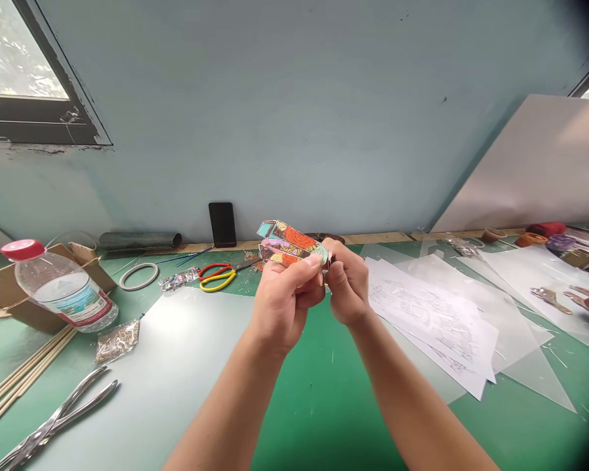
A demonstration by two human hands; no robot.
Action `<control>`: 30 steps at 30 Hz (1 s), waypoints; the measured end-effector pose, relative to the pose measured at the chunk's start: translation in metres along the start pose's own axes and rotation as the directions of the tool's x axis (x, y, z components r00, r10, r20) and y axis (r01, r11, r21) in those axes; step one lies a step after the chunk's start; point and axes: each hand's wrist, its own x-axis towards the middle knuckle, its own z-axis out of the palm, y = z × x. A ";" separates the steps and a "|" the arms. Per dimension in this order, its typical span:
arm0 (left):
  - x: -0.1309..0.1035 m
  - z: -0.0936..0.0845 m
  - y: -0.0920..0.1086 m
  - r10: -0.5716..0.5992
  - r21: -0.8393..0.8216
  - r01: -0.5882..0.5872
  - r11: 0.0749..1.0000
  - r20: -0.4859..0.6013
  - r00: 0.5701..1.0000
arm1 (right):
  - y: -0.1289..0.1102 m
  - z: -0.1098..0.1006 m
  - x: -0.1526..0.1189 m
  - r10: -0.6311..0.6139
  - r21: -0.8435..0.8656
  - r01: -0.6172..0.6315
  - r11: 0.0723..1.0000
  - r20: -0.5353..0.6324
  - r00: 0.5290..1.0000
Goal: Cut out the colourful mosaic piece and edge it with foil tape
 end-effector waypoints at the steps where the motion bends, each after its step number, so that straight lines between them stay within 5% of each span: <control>1: 0.000 0.000 0.000 0.002 0.006 -0.002 1.000 0.013 1.000 | 0.002 -0.001 0.001 0.027 0.029 -0.026 0.999 -0.024 0.999; 5: -0.001 -0.001 0.001 0.008 0.050 -0.011 0.999 0.061 0.998 | 0.010 -0.018 0.008 0.173 0.212 -0.140 0.967 -0.147 0.974; 8: 0.000 -0.003 0.003 0.028 0.094 -0.033 0.995 0.055 0.998 | 0.007 -0.031 0.010 0.237 0.179 -0.224 0.958 -0.053 0.970; 15: 0.001 -0.005 0.008 0.074 0.100 -0.075 0.992 0.013 0.997 | -0.014 -0.019 0.006 0.063 -0.063 -0.053 0.997 0.170 0.983; 30: 0.000 -0.007 0.005 0.047 0.061 -0.048 0.997 0.017 0.999 | -0.012 -0.007 0.003 0.034 -0.021 -0.032 0.999 0.158 0.987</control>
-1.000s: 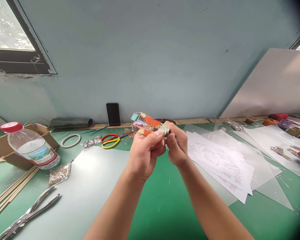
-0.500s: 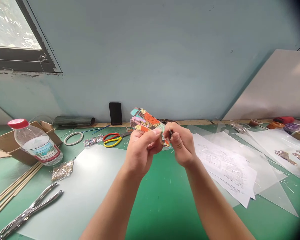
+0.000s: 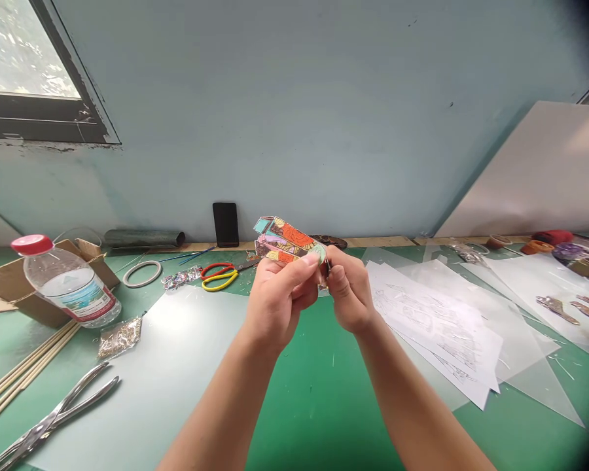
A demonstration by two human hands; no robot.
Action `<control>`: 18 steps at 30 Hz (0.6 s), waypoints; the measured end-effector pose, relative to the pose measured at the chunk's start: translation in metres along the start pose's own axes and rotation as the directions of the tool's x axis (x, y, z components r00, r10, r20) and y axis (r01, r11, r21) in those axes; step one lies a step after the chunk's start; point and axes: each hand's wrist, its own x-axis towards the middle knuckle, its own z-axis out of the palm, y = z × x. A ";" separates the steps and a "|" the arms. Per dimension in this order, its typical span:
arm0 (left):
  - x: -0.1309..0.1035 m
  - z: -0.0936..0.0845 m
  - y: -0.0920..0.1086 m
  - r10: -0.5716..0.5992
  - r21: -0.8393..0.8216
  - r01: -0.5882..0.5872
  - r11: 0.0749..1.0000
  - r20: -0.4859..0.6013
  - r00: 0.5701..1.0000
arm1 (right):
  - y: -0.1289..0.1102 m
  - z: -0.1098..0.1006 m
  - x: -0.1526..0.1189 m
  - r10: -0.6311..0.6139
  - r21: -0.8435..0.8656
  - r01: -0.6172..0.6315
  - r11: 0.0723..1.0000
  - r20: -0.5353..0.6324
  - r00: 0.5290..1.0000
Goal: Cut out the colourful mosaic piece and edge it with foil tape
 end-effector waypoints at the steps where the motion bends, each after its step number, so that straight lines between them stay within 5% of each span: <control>1: 0.000 0.000 0.000 -0.006 -0.005 0.006 1.000 0.003 1.000 | 0.000 0.000 0.000 0.000 0.005 0.000 1.000 -0.003 1.000; 10: -0.002 0.005 -0.004 -0.028 -0.038 0.030 0.999 0.065 0.998 | 0.008 0.009 -0.004 0.024 0.033 -0.020 0.999 -0.123 0.992; 15: -0.008 0.011 -0.013 -0.060 -0.021 0.062 0.998 0.078 0.995 | 0.021 0.003 0.002 0.220 0.245 -0.152 0.957 -0.281 0.934; 18: -0.008 0.012 -0.018 -0.098 0.049 0.094 0.994 0.091 0.991 | 0.017 -0.011 0.009 0.309 0.346 -0.209 0.915 -0.265 0.913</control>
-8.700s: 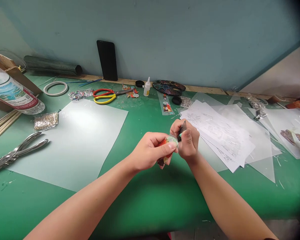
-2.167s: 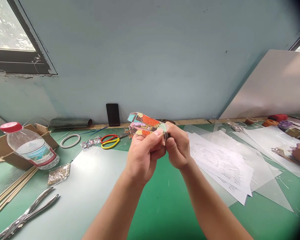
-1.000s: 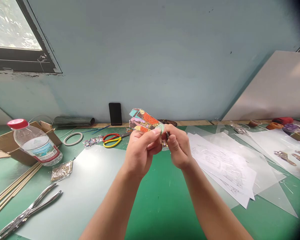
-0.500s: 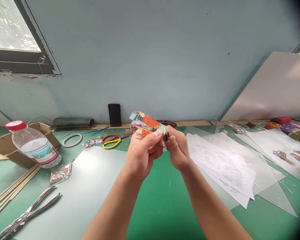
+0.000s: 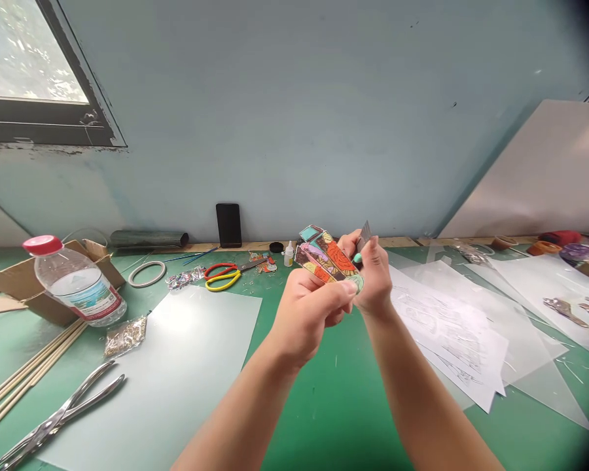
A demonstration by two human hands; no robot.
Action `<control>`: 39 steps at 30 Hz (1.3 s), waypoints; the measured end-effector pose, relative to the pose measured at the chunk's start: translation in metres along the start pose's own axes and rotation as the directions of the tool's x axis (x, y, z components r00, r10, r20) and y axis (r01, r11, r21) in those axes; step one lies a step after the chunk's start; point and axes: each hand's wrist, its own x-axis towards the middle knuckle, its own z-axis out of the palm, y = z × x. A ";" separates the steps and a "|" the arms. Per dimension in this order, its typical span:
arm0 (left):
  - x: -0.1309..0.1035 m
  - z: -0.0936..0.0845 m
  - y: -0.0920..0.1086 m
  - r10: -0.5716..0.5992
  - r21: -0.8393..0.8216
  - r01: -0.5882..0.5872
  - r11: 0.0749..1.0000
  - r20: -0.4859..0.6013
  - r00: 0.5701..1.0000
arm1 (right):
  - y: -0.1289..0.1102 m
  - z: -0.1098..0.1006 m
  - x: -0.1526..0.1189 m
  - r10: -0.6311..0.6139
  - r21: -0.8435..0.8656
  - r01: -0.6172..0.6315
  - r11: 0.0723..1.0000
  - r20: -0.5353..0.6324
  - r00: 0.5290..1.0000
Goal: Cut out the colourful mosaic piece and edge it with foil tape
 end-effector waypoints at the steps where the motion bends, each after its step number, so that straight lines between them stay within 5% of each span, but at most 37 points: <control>1: 0.001 -0.001 0.000 0.000 0.012 0.000 1.000 -0.005 1.000 | -0.006 -0.003 0.002 0.025 0.015 -0.025 1.000 0.022 0.999; 6: 0.006 -0.013 0.010 0.028 0.076 -0.024 0.997 -0.059 0.998 | -0.035 -0.006 -0.002 0.209 -0.061 -0.200 0.978 0.266 0.941; 10: 0.006 -0.022 0.017 0.084 0.222 -0.056 0.973 -0.116 0.990 | -0.044 0.004 -0.009 0.287 -0.166 -0.252 0.953 0.247 0.925; 15: 0.005 -0.021 0.022 0.139 0.298 -0.101 0.949 -0.111 0.984 | -0.038 0.017 -0.013 0.193 -0.171 -0.172 0.970 0.113 0.975; 20: 0.004 -0.014 0.024 0.153 0.154 -0.121 0.981 -0.221 0.963 | -0.026 0.014 -0.015 -0.018 -0.286 0.077 0.955 0.203 0.979; 25: 0.004 -0.013 0.025 0.140 0.096 -0.120 0.988 -0.244 0.960 | -0.019 0.008 -0.014 -0.184 -0.452 0.337 0.826 0.349 0.919; 39: 0.004 -0.005 0.019 0.056 -0.061 -0.071 0.996 -0.213 0.975 | -0.014 0.006 -0.013 -0.241 -0.453 0.417 0.788 0.398 0.885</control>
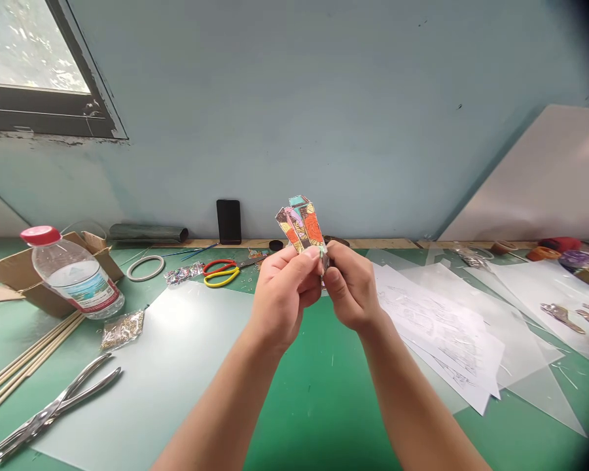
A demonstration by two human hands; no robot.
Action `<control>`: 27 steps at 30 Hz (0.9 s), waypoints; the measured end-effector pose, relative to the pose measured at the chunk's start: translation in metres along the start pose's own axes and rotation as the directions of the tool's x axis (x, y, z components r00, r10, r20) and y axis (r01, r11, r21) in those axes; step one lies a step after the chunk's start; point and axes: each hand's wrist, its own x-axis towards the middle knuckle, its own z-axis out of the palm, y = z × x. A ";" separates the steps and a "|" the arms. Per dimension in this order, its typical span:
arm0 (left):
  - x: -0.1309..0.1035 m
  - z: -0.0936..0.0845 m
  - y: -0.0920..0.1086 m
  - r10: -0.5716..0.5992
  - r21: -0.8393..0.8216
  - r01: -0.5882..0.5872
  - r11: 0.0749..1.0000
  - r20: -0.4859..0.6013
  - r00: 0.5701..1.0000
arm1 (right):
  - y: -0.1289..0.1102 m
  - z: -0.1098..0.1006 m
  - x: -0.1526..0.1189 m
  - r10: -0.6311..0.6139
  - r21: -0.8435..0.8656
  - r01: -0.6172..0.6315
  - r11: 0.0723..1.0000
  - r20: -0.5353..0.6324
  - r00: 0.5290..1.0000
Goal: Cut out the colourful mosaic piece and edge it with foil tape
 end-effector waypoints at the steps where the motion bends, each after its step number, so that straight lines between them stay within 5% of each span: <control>1: 0.000 0.000 -0.001 -0.002 -0.005 0.002 1.000 0.003 1.000 | 0.000 0.000 0.000 -0.002 0.009 0.002 1.000 -0.004 1.000; 22: 0.005 -0.003 -0.009 -0.030 -0.086 0.036 0.996 0.066 0.997 | 0.017 0.017 -0.009 0.102 0.218 -0.081 0.972 -0.084 0.991; 27: -0.002 0.004 -0.009 -0.035 -0.098 0.050 0.994 0.147 0.989 | 0.028 0.008 -0.004 0.228 0.371 -0.122 0.921 -0.259 0.938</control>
